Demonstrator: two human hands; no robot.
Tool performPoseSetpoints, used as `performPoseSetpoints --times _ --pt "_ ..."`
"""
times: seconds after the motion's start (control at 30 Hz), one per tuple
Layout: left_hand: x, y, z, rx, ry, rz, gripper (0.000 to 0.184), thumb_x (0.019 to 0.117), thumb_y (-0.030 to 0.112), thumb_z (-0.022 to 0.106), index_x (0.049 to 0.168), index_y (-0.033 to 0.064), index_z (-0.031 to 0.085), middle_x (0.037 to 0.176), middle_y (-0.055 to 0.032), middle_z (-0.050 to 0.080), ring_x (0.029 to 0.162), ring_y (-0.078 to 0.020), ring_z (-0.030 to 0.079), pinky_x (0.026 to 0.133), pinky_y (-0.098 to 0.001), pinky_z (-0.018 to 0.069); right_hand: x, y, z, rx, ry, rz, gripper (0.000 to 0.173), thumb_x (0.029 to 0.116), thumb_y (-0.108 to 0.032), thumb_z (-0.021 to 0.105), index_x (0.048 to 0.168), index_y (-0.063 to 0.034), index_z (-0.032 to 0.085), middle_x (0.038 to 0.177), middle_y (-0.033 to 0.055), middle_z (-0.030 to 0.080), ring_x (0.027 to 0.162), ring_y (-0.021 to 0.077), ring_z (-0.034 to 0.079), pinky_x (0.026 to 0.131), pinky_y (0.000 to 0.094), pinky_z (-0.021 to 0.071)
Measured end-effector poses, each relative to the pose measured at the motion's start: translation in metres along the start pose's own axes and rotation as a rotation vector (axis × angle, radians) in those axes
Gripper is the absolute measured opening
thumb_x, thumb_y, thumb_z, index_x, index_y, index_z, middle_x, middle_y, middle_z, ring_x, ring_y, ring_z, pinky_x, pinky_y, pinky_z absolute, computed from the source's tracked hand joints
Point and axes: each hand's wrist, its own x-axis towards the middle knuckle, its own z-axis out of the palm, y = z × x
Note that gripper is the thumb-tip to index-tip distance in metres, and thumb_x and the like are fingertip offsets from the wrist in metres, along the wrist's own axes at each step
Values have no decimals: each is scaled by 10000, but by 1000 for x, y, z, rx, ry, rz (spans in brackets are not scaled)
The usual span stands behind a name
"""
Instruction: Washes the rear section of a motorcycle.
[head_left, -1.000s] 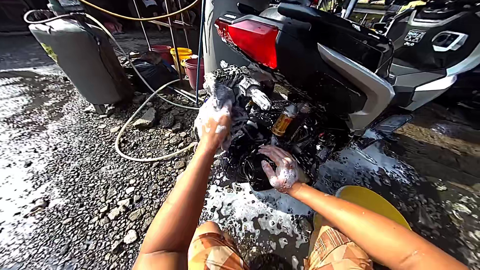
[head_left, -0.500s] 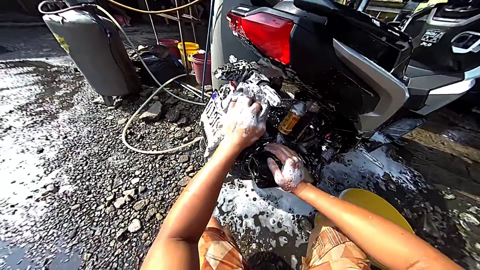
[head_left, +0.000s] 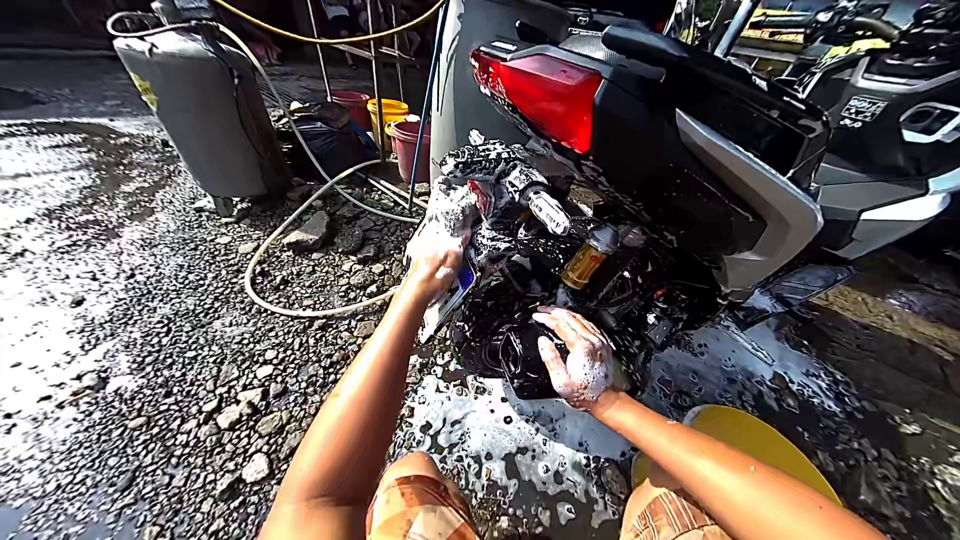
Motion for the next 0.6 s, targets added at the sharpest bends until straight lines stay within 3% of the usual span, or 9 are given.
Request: performPoseSetpoints --times 0.07,0.13,0.2,0.27,0.37,0.43,0.53,0.6 --pt "-5 13 -6 0 -21 -99 395 1047 336 552 1302 40 609 1176 -170 687 1100 -256 665 973 -502 530 2 -1 0 3 0 -2 442 982 -408 445 1218 -198 755 1330 -12 692 1283 157 611 1099 408 479" --pt "27 16 -5 11 -32 -204 508 1056 462 477 1242 11 615 1122 -194 682 1075 -289 663 960 -529 515 -1 0 -1 3 -1 -2 443 981 -404 445 1218 -196 756 1326 -12 695 1282 153 611 1103 400 478" --pt "69 2 -4 -18 -62 -198 478 1085 393 434 1165 -37 627 1066 -221 662 1012 -314 641 915 -531 500 0 0 -1 3 -3 -7 445 982 -402 440 1217 -196 757 1325 -10 695 1280 154 612 1106 399 475" --pt "108 -18 -8 109 -164 -60 411 1084 220 407 1099 -95 671 1078 -287 676 1065 -400 648 951 -593 479 1 -2 -1 -3 -7 -5 444 985 -403 437 1219 -198 755 1329 -19 693 1280 148 612 1104 398 476" --pt "136 -33 -5 172 -203 21 344 1057 203 489 1178 -71 658 1187 -282 662 1166 -396 621 1021 -581 459 0 -2 -1 -5 -9 -4 447 989 -409 434 1223 -199 752 1327 -20 693 1279 142 612 1099 392 480" --pt "122 -33 -3 58 -96 45 325 1035 182 514 1121 -93 664 1133 -280 668 1123 -378 630 1002 -558 468 0 -1 0 -4 2 -10 446 992 -411 431 1220 -203 753 1322 -20 695 1277 142 613 1095 395 483" --pt "78 -43 5 -177 109 -66 295 1021 191 550 1144 -60 642 1015 -180 686 931 -220 657 869 -427 542 3 -2 2 2 10 -16 444 987 -407 436 1218 -203 755 1321 -18 697 1275 153 615 1093 401 482" --pt "33 -56 3 -136 107 -111 353 1048 225 526 1260 -47 603 1126 -205 677 1036 -246 655 947 -446 527 2 -2 1 -1 8 -19 448 987 -403 434 1218 -193 754 1326 -9 695 1278 162 615 1097 402 477"
